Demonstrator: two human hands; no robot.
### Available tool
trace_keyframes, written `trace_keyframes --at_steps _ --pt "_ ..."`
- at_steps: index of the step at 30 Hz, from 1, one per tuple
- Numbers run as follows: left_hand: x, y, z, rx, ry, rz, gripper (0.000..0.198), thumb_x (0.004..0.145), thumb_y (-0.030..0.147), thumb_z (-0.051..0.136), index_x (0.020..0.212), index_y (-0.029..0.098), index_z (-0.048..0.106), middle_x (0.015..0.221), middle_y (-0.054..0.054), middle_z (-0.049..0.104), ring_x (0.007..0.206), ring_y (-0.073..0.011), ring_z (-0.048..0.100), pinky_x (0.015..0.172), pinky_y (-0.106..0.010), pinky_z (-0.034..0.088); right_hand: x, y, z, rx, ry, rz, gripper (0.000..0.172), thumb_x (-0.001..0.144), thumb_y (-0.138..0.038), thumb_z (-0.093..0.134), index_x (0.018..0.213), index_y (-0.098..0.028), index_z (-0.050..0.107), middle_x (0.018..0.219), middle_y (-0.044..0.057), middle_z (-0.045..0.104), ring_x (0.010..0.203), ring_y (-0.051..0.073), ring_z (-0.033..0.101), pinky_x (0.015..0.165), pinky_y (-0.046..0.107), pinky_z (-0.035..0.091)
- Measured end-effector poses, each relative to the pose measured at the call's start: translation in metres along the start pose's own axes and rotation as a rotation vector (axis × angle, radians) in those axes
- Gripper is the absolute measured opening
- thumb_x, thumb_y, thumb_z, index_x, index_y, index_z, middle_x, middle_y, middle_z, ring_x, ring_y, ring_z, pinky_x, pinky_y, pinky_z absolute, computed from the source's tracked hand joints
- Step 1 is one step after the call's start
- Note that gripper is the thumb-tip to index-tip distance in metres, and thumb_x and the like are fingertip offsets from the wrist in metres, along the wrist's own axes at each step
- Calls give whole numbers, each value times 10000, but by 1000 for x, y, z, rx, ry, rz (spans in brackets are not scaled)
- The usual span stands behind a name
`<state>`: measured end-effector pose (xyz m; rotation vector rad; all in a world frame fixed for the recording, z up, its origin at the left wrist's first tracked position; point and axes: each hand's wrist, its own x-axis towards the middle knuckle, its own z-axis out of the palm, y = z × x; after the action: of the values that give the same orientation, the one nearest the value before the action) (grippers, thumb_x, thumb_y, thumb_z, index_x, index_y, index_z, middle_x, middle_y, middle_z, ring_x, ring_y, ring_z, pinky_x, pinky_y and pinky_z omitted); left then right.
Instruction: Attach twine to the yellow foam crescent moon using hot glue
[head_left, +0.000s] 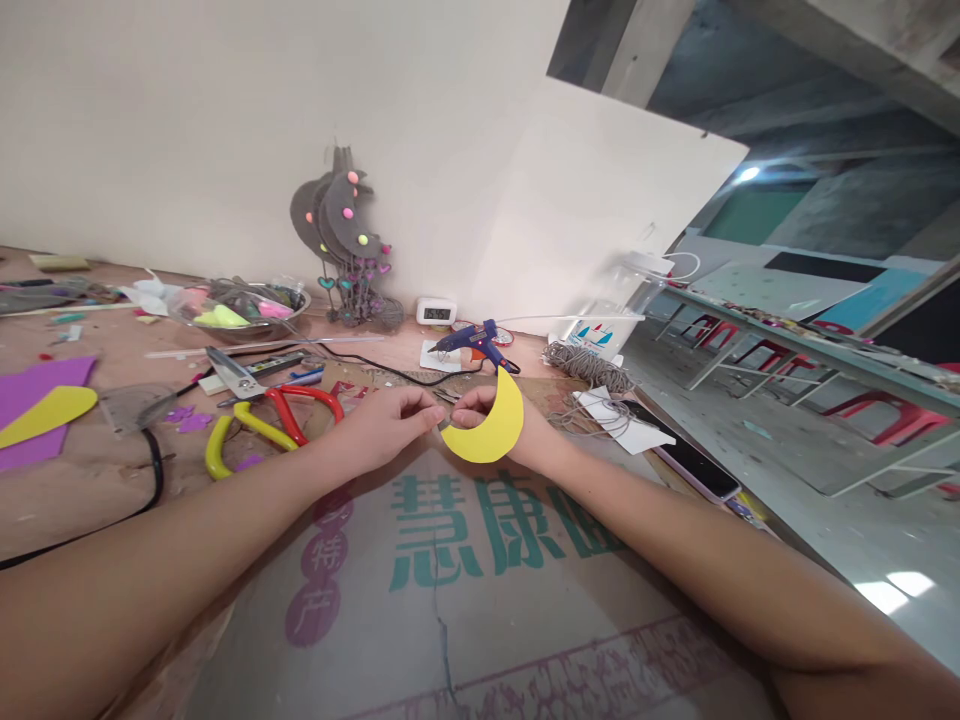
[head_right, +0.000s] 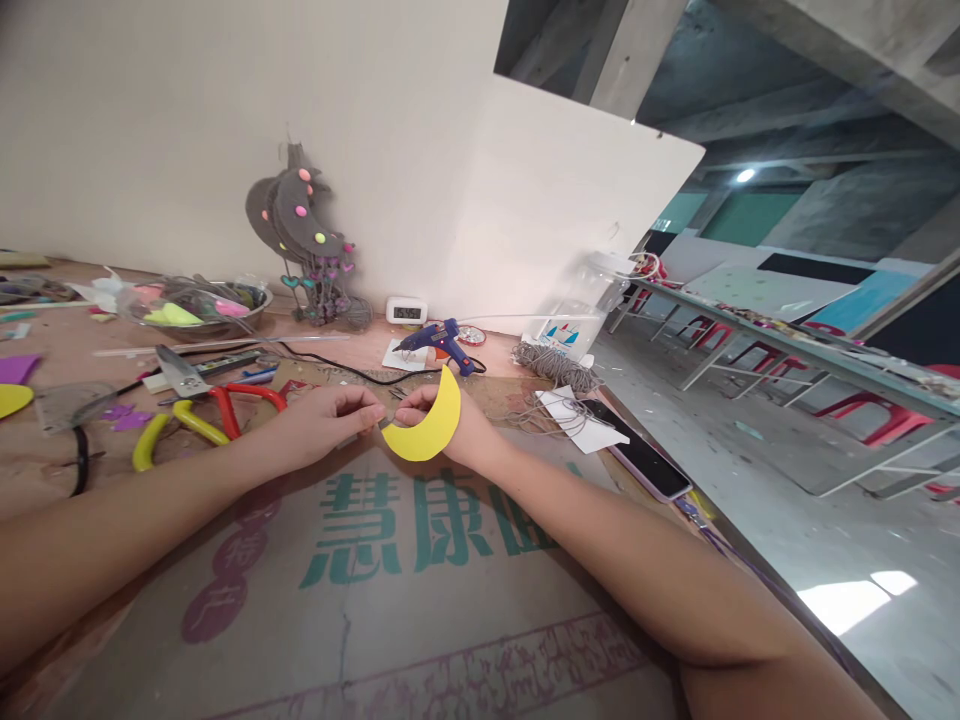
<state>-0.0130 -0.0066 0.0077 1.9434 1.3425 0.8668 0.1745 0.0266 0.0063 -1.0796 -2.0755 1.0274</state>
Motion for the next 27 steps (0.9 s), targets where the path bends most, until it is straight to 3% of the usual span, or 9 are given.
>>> trace_keyframes --at_steps 3,6,9,12,16,20,23,27 --pt "0 -2 1 -33 14 -6 310 759 444 448 766 180 611 662 6 581 614 -138 492 564 -233 363 0 2 0 2 9 -52 237 749 -362 562 804 -136 609 767 44 620 660 125 551 622 251 452" --pt "1 -6 3 -96 66 -31 299 761 447 450 728 179 581 645 15 573 590 -126 478 552 -224 353 -1 2 -1 32 100 -122 223 778 -329 525 898 -152 588 889 54 602 733 130 556 668 256 462" --pt "2 -9 3 -144 135 -35 311 768 456 451 663 178 543 623 21 556 583 -120 473 552 -218 350 -4 2 -3 168 187 -82 256 837 -358 415 952 -170 545 823 38 576 627 108 522 544 223 447" --pt "4 -11 2 -226 196 -47 311 775 461 457 669 177 527 623 23 540 598 -118 481 576 -217 358 -6 3 -4 319 227 -82 399 873 -470 283 866 -159 534 670 21 525 519 99 460 441 213 390" --pt "5 -12 2 -293 224 -52 302 775 456 473 700 171 540 633 21 537 616 -116 490 588 -213 366 -7 1 -2 226 157 -39 464 801 -578 390 691 -146 517 590 12 517 469 88 433 435 216 360" --pt "5 -12 3 -308 148 -6 332 796 449 448 740 153 587 706 -17 596 669 -132 530 635 -230 408 -7 0 0 67 86 71 434 745 -557 503 610 -145 508 519 -12 487 423 71 385 414 209 316" --pt "4 -10 3 -298 130 5 396 810 479 409 819 144 619 787 -49 632 722 -153 557 682 -257 428 -5 1 -2 105 118 36 427 772 -547 472 611 -152 484 517 -21 466 429 68 372 418 209 303" --pt "1 -3 0 -239 154 -36 401 758 485 493 981 174 616 884 -41 655 794 -175 567 694 -261 420 -4 4 -4 146 131 -6 420 791 -539 454 616 -157 452 498 -30 436 438 66 361 414 199 293"
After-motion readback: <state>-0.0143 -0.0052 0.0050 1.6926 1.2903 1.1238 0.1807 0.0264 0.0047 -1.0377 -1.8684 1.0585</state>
